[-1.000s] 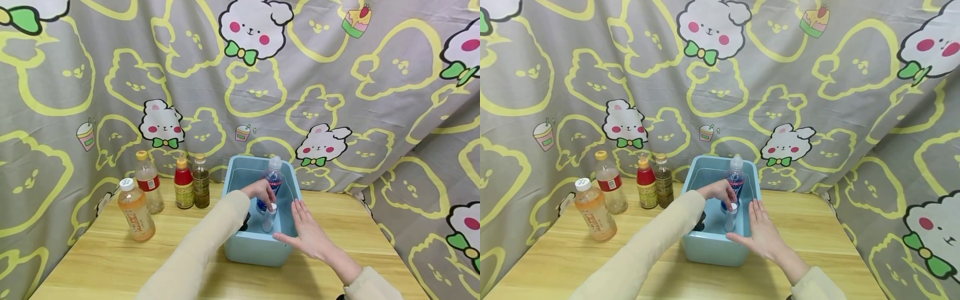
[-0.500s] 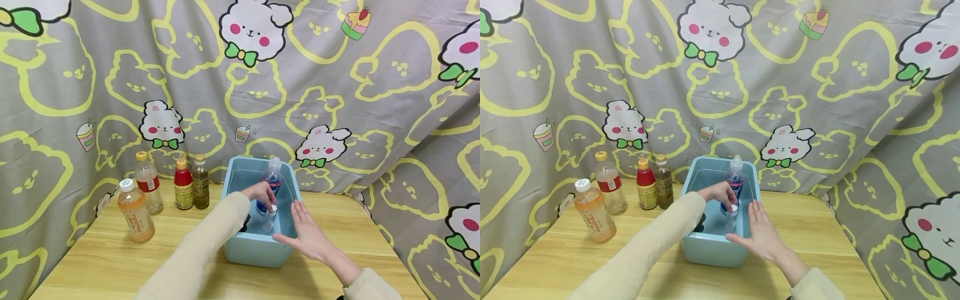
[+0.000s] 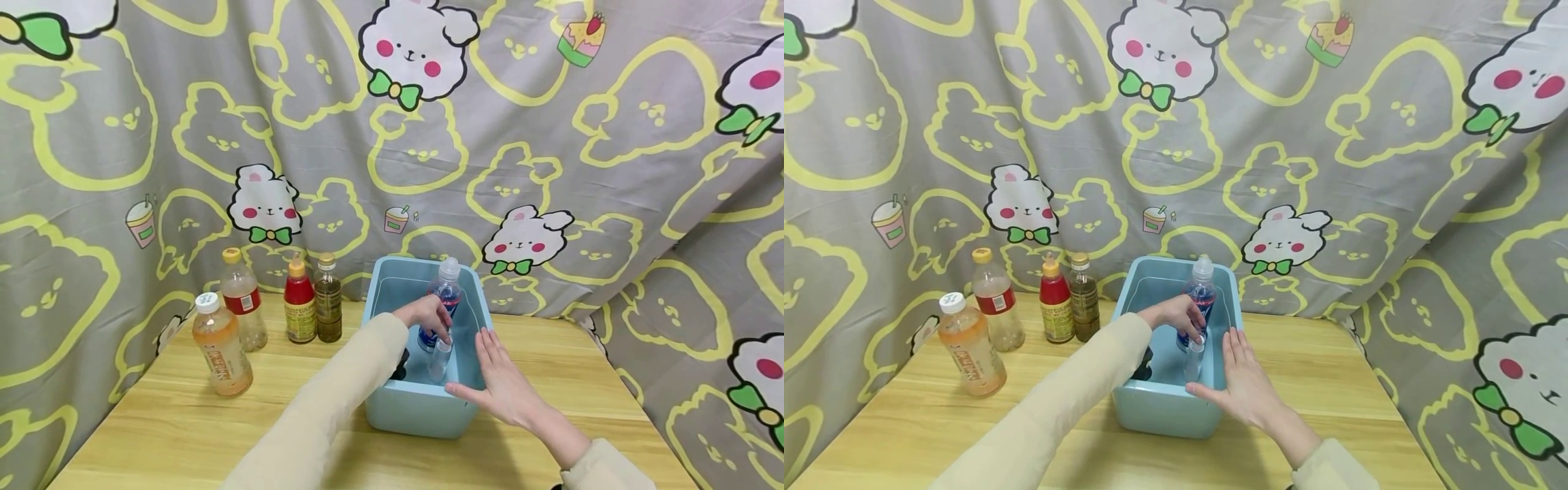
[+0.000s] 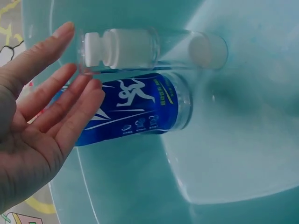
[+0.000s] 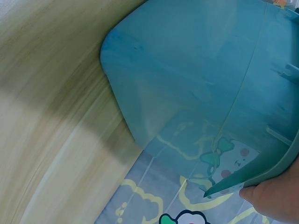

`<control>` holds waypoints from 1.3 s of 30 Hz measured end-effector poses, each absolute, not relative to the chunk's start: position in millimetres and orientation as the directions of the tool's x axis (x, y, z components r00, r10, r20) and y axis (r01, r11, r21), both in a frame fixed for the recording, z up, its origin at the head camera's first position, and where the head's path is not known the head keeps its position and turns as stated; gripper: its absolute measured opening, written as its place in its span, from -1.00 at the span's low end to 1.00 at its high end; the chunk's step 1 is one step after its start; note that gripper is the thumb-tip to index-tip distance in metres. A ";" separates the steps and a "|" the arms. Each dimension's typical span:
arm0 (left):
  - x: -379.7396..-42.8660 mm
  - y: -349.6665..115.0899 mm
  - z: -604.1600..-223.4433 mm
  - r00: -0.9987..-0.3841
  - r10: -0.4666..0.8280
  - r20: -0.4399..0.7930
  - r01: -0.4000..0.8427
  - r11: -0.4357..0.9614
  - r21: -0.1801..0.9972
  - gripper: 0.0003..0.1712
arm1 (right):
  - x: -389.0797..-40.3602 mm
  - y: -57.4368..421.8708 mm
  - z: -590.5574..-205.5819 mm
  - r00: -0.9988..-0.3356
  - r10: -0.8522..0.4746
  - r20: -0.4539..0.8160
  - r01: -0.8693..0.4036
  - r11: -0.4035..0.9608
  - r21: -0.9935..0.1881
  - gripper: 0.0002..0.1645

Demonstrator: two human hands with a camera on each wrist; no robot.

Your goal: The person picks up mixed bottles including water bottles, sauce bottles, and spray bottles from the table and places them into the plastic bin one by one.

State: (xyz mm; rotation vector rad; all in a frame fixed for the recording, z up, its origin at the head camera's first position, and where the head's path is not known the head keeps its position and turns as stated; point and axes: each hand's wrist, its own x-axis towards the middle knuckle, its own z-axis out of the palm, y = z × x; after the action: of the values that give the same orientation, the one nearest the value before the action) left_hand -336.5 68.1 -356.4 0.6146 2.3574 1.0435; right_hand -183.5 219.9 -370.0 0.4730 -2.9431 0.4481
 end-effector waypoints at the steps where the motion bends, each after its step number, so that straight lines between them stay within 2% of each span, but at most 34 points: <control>1: -336.5 68.1 -356.0 -0.785 0.573 -0.235 0.214 0.607 0.766 -0.69 | -183.4 219.9 -369.8 -0.942 -0.287 0.173 -0.326 0.906 -0.269 0.21; 7: -334.0 67.3 -350.9 -0.804 0.571 -0.166 0.287 0.616 0.734 -0.64 | -183.1 219.8 -369.5 -0.938 -0.292 0.189 -0.335 0.905 -0.264 0.21; 13: -334.7 65.6 -346.9 -0.820 0.564 -0.094 0.307 0.573 0.760 -0.70 | -183.2 219.3 -369.8 -0.938 -0.291 0.187 -0.333 0.906 -0.261 0.21; 19: -332.9 62.7 -339.3 -0.816 0.576 -0.046 0.298 0.488 0.820 -0.73 | -182.6 218.8 -370.7 -0.934 -0.292 0.205 -0.340 0.904 -0.260 0.21; 30: -332.5 60.0 -321.8 -0.867 0.495 0.057 0.213 0.264 0.941 -0.77 | -182.1 219.3 -371.1 -0.936 -0.287 0.202 -0.334 0.905 -0.263 0.20; 39: -328.5 47.8 -298.7 -0.890 0.443 0.108 0.208 0.184 0.961 -0.77 | -181.2 219.0 -370.6 -0.937 -0.286 0.200 -0.333 0.904 -0.269 0.20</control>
State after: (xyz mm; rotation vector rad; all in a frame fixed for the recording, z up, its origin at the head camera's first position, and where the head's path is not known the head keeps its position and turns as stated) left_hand -328.5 47.8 -298.7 0.6315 2.2591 1.7831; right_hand -181.2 219.0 -370.6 0.4763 -2.9122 0.4529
